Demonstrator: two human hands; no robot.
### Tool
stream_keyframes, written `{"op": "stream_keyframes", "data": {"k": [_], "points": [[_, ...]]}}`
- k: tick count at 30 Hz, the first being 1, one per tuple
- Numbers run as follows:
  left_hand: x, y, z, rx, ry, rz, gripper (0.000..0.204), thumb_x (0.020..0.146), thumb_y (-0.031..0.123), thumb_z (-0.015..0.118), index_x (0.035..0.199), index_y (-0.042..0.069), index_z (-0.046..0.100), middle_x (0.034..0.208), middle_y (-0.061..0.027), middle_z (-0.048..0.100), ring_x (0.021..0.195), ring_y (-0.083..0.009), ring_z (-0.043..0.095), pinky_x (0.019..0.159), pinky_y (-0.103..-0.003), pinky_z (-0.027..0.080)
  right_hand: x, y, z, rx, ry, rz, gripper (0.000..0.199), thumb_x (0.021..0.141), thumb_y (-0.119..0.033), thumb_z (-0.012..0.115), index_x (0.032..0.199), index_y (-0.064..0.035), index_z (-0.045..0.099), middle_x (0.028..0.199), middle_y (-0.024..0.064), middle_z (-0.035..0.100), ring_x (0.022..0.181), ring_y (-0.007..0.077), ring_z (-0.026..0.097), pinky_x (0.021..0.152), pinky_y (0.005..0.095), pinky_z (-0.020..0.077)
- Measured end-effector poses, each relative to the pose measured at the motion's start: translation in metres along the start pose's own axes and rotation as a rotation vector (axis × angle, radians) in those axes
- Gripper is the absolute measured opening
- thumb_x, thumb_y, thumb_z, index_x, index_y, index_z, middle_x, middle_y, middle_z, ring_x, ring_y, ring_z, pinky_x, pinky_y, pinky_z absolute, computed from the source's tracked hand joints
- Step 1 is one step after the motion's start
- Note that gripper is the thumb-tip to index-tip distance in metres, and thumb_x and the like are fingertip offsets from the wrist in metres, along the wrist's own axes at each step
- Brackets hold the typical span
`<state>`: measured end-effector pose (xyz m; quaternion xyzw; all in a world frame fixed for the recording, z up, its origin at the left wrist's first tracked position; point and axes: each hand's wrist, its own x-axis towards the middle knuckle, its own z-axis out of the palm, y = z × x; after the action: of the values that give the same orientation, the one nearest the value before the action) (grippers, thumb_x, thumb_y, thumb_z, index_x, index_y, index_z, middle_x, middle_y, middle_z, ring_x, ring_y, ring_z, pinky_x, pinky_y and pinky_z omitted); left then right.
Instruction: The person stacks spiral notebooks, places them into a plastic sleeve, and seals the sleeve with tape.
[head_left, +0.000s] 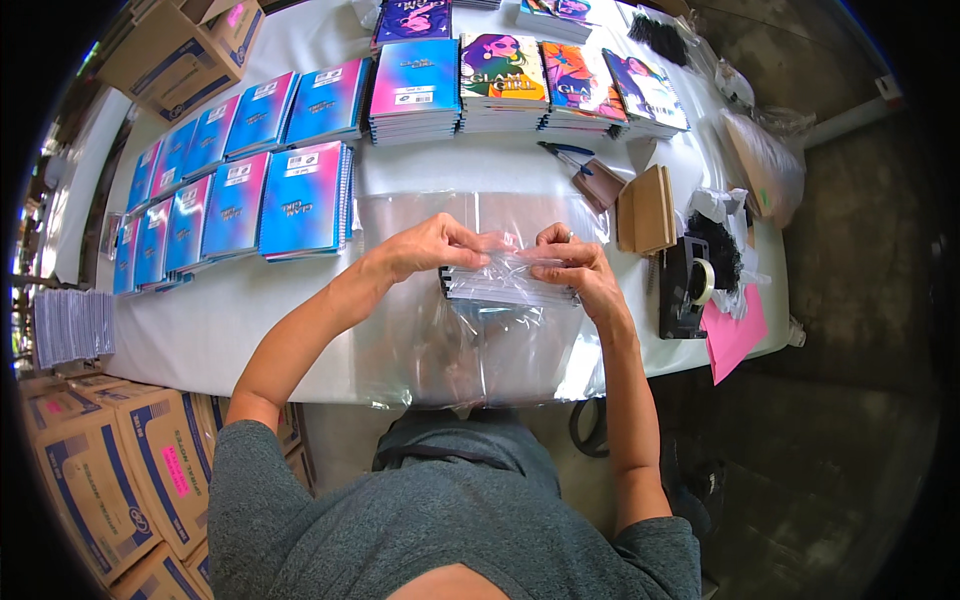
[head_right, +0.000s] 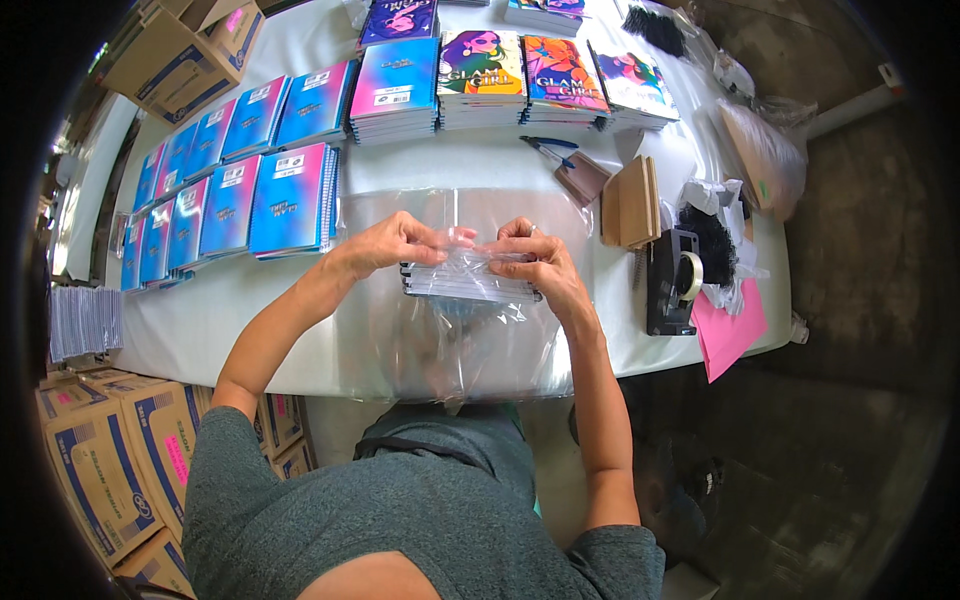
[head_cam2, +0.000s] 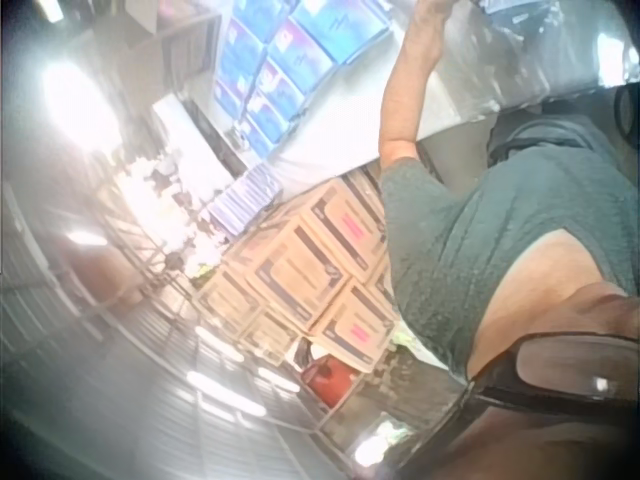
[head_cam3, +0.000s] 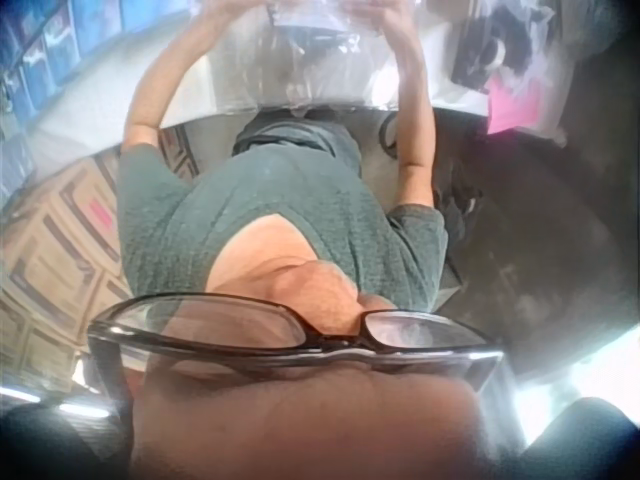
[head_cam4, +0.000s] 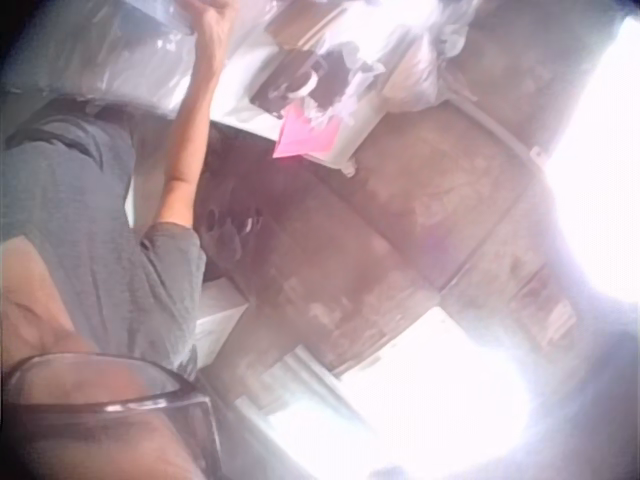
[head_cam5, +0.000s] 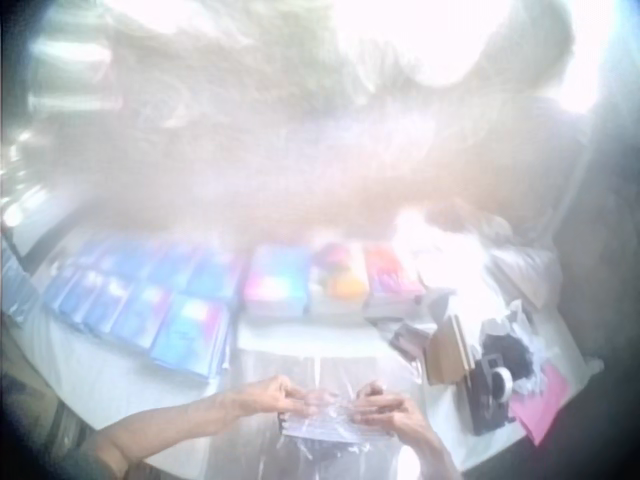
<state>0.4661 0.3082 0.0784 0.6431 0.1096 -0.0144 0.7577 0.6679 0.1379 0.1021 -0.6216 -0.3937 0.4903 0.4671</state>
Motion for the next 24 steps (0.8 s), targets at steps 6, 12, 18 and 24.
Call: {"op": "stream_keyframes", "data": {"k": [6, 12, 18, 24], "points": [[0.0, 0.005, -0.004, 0.52, -0.119, 0.105, 0.05, 0.079, 0.019, 0.072, 0.127, 0.008, 0.059, 0.146, -0.0044, 0.043, 0.142, -0.0297, 0.024, 0.114, -0.053, 0.019, -0.004, 0.0, 0.01, -0.04, -0.007, -0.146, 0.031, 0.069, 0.004, 0.065, 0.091, -0.0142, 0.078, 0.093, -0.003, 0.051, 0.091, 0.0121, 0.045, 0.08, 0.0253, 0.037], [-0.028, 0.038, 0.043, 1.45, -0.013, 0.108, 0.087, 0.072, 0.032, 0.077, 0.147, 0.025, 0.034, 0.155, 0.0042, 0.027, 0.146, -0.0332, 0.005, 0.114, -0.062, 0.011, -0.009, 0.0, 0.015, -0.318, 0.113, -0.317, 0.029, 0.068, 0.003, 0.066, 0.088, -0.0137, 0.076, 0.097, 0.004, 0.055, 0.093, 0.0208, 0.05, 0.085, 0.0298, 0.0372], [-0.039, 0.009, 0.052, 1.633, 0.218, 0.325, 0.082, 0.069, 0.029, 0.078, 0.142, 0.031, 0.041, 0.149, 0.0056, 0.038, 0.144, -0.0344, 0.015, 0.116, -0.058, 0.009, -0.082, -0.005, 0.085, -0.428, 0.696, -0.281, 0.005, 0.084, -0.005, 0.069, 0.085, -0.0019, 0.067, 0.074, 0.0098, 0.061, 0.065, 0.02, 0.056, 0.062, 0.031, 0.043], [-0.038, 0.002, 0.058, 1.583, 0.308, 0.436, 0.064, 0.071, 0.028, 0.076, 0.131, 0.036, 0.055, 0.144, 0.0037, 0.046, 0.142, -0.0356, 0.023, 0.115, -0.056, 0.012, -0.066, 0.029, 0.127, 0.377, 0.478, 0.009, 0.022, 0.094, -0.018, 0.061, 0.088, 0.0035, 0.064, 0.075, 0.0054, 0.063, 0.065, 0.011, 0.056, 0.06, 0.0241, 0.0443]]}}
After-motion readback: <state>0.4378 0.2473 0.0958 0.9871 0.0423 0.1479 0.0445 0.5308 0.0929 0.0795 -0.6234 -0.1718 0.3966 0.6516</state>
